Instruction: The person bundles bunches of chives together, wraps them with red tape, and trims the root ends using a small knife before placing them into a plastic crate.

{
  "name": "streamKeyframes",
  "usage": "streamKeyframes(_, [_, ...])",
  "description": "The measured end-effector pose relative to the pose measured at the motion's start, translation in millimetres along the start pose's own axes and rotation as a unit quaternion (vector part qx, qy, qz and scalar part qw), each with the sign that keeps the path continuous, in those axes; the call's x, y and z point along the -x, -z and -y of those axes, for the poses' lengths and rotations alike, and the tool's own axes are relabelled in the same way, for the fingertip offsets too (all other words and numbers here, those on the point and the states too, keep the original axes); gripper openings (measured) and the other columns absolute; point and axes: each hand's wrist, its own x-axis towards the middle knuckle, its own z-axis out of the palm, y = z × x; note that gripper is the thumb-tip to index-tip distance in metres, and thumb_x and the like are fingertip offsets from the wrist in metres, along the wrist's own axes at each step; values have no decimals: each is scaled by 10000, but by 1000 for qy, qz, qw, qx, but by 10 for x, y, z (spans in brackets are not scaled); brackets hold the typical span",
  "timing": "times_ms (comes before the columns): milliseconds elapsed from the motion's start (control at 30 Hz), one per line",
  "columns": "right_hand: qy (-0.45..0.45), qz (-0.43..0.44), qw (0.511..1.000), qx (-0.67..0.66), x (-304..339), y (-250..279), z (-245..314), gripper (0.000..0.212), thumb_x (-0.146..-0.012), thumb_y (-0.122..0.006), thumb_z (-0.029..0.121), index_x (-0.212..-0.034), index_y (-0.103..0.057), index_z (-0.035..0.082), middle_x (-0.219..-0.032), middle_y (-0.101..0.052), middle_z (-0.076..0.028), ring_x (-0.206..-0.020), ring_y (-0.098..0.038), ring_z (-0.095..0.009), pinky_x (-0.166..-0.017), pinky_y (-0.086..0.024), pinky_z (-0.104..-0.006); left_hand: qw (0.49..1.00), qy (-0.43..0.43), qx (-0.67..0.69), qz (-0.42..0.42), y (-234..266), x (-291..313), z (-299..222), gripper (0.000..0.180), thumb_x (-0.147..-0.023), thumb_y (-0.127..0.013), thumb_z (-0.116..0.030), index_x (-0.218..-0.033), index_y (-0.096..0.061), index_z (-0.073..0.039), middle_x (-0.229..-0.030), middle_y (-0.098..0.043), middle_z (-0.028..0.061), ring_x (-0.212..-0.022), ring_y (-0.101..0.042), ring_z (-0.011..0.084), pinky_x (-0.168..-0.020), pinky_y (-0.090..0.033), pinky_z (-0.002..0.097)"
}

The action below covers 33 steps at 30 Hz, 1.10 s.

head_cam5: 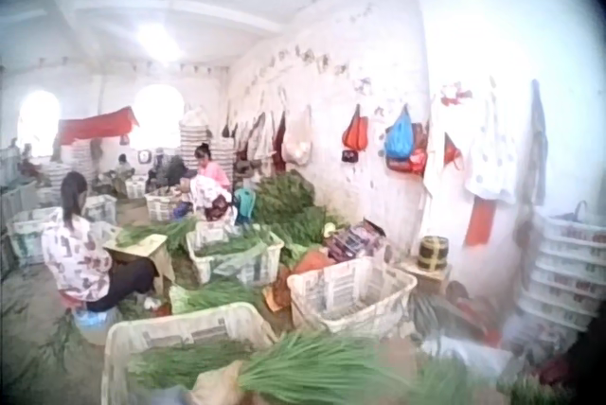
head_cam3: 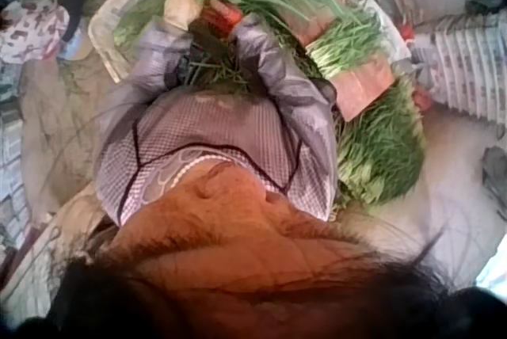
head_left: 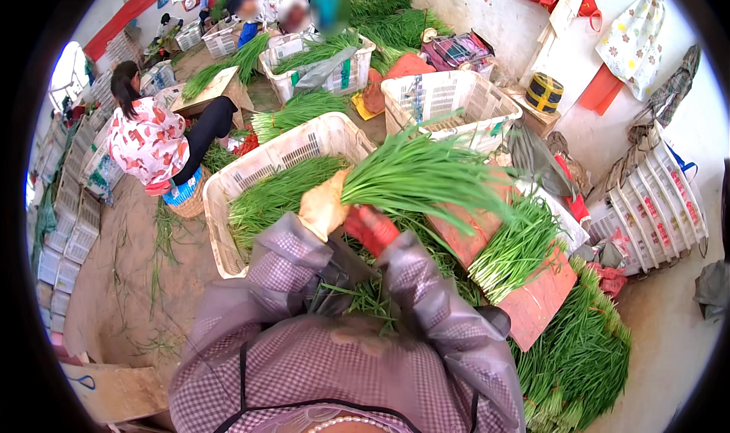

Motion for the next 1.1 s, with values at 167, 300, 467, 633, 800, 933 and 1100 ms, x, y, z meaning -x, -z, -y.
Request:
streamKeyframes(167, [54,-66,995,-42,58,337,261,631,-871,-653,455,-1329,-479,58,-1261,-587,-100,-1183,-545,-252,-1035,-412,-460,910,11,373,180,-346,98,-115,415,-795,-681,-161,-1154,-519,-32,-890,-609,80,-742,-574,212,-631,-463,306])
streamKeyframes(300, [33,-47,998,-15,154,462,352,643,-871,-637,489,-1323,-486,58,-1250,-597,-100,-1159,-562,-249,-1014,-418,-467,701,117,617,338,-526,215,-113,327,-843,-676,-116,-1129,-541,-32,-821,-535,11,-626,-465,63,-501,-372,204])
streamKeyframes(467, [-41,-57,997,-9,503,512,515,553,-918,-591,460,-1300,-484,76,-1257,-589,-106,-1126,-590,-263,-970,-467,-435,480,205,749,409,-555,163,-153,193,-925,-592,-138,-1044,-539,4,-793,-500,7,-608,-443,71,-500,-370,191])
streamKeyframes(633, [-111,43,992,-33,698,699,324,805,-861,-446,696,-1359,-464,63,-1321,-544,-160,-1275,-476,-291,-1069,-374,-493,361,204,768,487,-678,196,-230,276,-932,-576,-135,-1152,-522,23,-838,-510,15,-614,-443,77,-513,-378,198])
streamKeyframes(800, [9,41,990,-131,594,452,367,1004,-791,-493,747,-1468,-282,35,-1470,-344,-232,-1318,-394,-404,-1090,-341,-528,351,191,756,518,-769,395,-377,371,-929,-575,-138,-1248,-490,32,-858,-513,37,-593,-421,97,-512,-370,216])
streamKeyframes(933, [97,71,974,-191,563,359,480,1029,-770,-586,700,-1485,-237,48,-1514,-275,-201,-1331,-373,-411,-1100,-332,-526,290,201,747,563,-931,469,-353,361,-934,-579,-190,-1214,-530,31,-850,-531,51,-602,-442,110,-510,-377,231])
streamKeyframes(1100, [101,72,958,-258,575,619,641,801,-843,-668,325,-1472,-257,47,-1436,-400,-173,-1112,-567,-292,-997,-450,-456,374,196,694,583,-910,511,-488,435,-929,-599,-367,-1172,-574,-8,-885,-583,54,-662,-531,133,-545,-427,225])
